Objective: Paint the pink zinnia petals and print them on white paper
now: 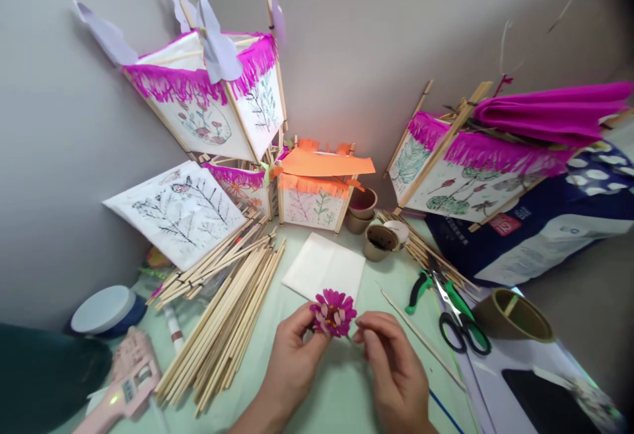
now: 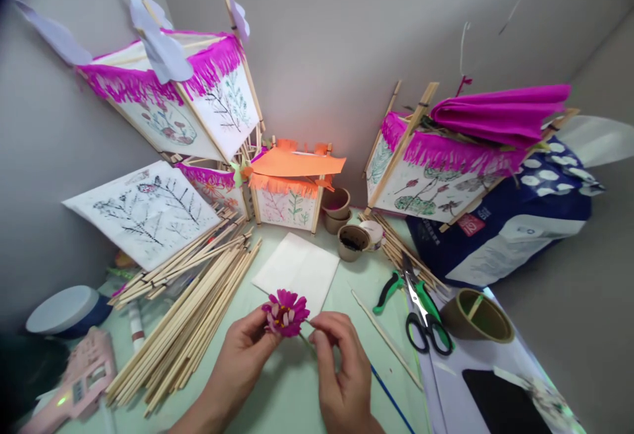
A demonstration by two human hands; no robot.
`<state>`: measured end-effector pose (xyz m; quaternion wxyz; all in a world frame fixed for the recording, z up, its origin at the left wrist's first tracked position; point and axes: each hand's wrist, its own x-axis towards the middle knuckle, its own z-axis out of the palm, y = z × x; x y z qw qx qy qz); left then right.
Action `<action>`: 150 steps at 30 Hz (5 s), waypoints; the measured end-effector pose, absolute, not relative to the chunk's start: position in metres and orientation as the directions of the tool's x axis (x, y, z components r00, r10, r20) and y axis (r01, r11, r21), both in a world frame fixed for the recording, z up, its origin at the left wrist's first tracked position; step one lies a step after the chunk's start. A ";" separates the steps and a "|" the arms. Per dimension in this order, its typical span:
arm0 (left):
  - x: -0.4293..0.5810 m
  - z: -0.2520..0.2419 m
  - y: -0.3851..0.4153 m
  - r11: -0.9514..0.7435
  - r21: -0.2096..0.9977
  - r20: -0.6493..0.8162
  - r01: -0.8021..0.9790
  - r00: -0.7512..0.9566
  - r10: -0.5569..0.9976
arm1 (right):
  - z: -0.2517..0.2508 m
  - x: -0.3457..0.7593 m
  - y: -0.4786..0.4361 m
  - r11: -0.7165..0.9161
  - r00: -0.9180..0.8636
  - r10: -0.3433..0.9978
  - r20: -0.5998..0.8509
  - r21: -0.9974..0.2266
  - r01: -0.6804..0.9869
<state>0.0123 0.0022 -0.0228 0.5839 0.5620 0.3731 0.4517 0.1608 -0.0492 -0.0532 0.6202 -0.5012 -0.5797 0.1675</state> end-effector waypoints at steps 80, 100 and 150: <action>0.019 -0.024 -0.002 0.207 0.972 -0.145 -0.114 0.405 0.903 | -0.039 0.173 -0.054 0.597 -0.058 0.590 0.805 -0.386 0.703; 0.020 -0.036 -0.003 0.045 0.998 -0.055 0.033 0.413 0.909 | -0.038 0.166 -0.052 0.524 0.001 0.610 0.792 -0.404 0.750; 0.020 -0.021 -0.004 0.287 0.946 -0.198 -0.149 0.435 0.878 | -0.043 0.171 -0.051 0.631 -0.085 0.587 0.805 -0.389 0.671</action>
